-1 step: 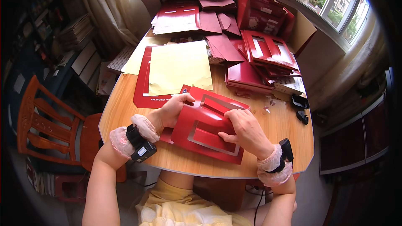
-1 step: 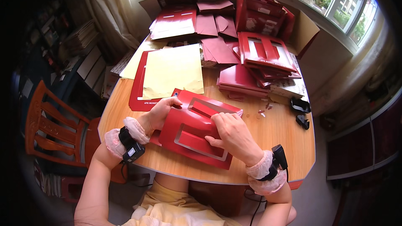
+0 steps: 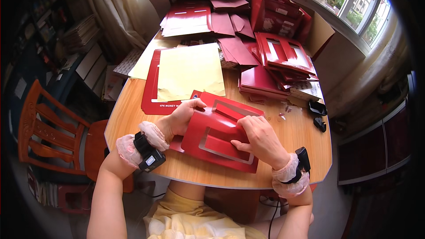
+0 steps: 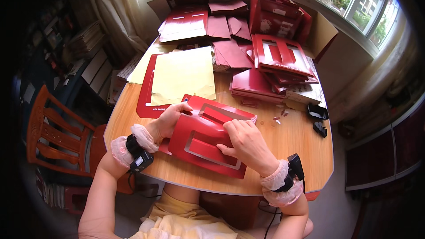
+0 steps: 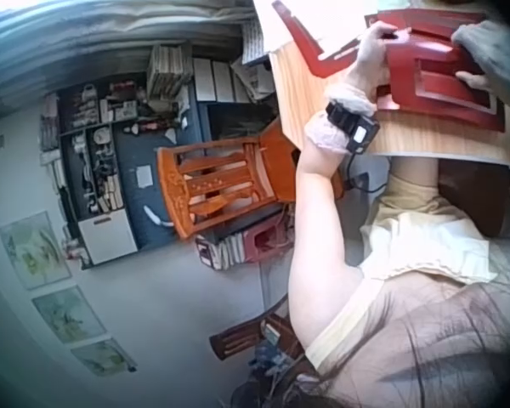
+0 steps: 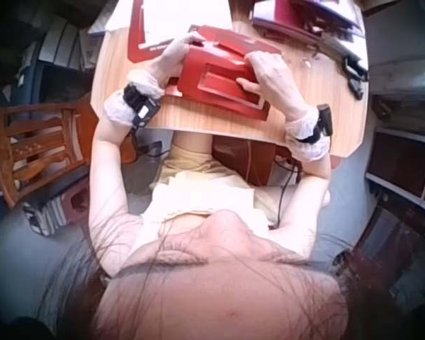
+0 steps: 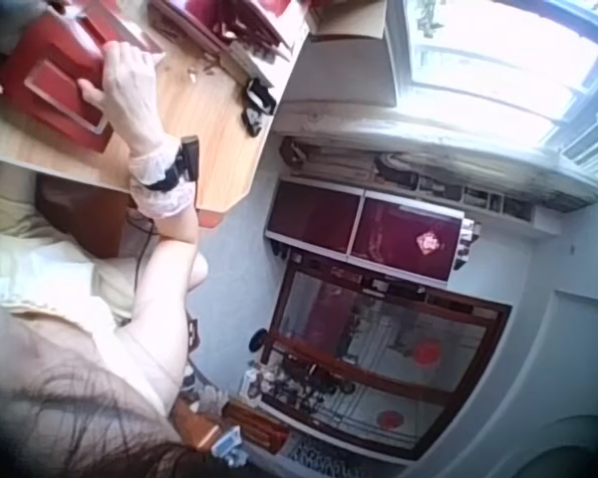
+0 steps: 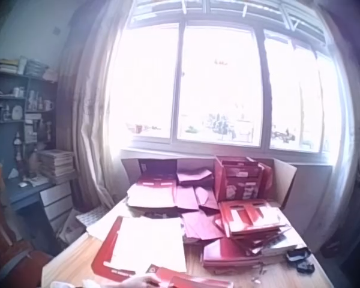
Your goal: Assembling red product boxes or packaging for wallets.
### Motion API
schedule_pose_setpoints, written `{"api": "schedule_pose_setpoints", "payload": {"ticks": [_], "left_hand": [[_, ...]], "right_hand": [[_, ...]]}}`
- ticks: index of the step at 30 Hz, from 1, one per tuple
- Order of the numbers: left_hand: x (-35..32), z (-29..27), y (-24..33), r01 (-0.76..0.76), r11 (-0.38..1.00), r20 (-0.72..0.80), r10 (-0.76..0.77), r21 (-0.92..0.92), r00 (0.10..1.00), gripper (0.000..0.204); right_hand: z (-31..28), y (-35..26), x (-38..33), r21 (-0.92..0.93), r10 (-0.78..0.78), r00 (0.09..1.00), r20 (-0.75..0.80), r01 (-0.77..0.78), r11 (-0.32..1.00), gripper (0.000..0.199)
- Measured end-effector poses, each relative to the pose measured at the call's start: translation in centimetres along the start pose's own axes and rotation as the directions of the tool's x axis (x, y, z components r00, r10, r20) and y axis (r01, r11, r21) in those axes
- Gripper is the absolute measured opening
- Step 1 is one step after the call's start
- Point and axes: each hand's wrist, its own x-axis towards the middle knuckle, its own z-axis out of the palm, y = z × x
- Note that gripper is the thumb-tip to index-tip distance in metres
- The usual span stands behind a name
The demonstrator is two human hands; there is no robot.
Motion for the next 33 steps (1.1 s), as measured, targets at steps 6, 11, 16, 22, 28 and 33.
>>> {"api": "schedule_pose_setpoints", "payload": {"ticks": [6, 11, 16, 22, 28, 33], "left_hand": [[1.0, 2.7, -1.5, -0.136, 0.99, -0.129, 0.138, 0.023, 0.982, 0.04], [1.0, 3.5, -1.9, -0.183, 0.957, -0.38, 0.26, 0.227, 0.888, 0.043], [0.9, 3.0, -1.9, -0.183, 0.962, -0.341, 0.245, 0.204, 0.907, 0.049], [0.7, 3.2, -1.8, -0.17, 0.96, -0.365, 0.244, 0.222, 0.899, 0.049], [0.7, 3.3, -1.2, -0.121, 0.975, -0.3, 0.174, 0.188, 0.938, 0.048], [0.7, 3.8, 0.1, 0.122, 0.917, -0.507, 0.096, 0.38, 0.857, 0.048]], "right_hand": [[-0.8, -0.3, 0.0, -0.038, -0.023, 1.0, -0.001, 0.023, 0.999, 0.043], [-0.9, -0.9, 0.0, -0.084, -0.053, 0.999, -0.004, 0.053, 0.995, 0.043], [-1.0, -0.7, -0.3, -0.141, -0.098, 0.995, 0.016, 0.099, 0.985, 0.044], [-1.0, -0.3, -0.5, 0.079, -0.021, 1.0, 0.012, 0.02, 0.997, 0.046], [-0.4, 0.1, -0.3, 0.157, 0.021, 1.0, 0.02, -0.024, 0.987, 0.051], [0.1, 0.1, -0.5, 0.072, 0.027, 0.998, 0.064, -0.032, 0.997, 0.051]]}}
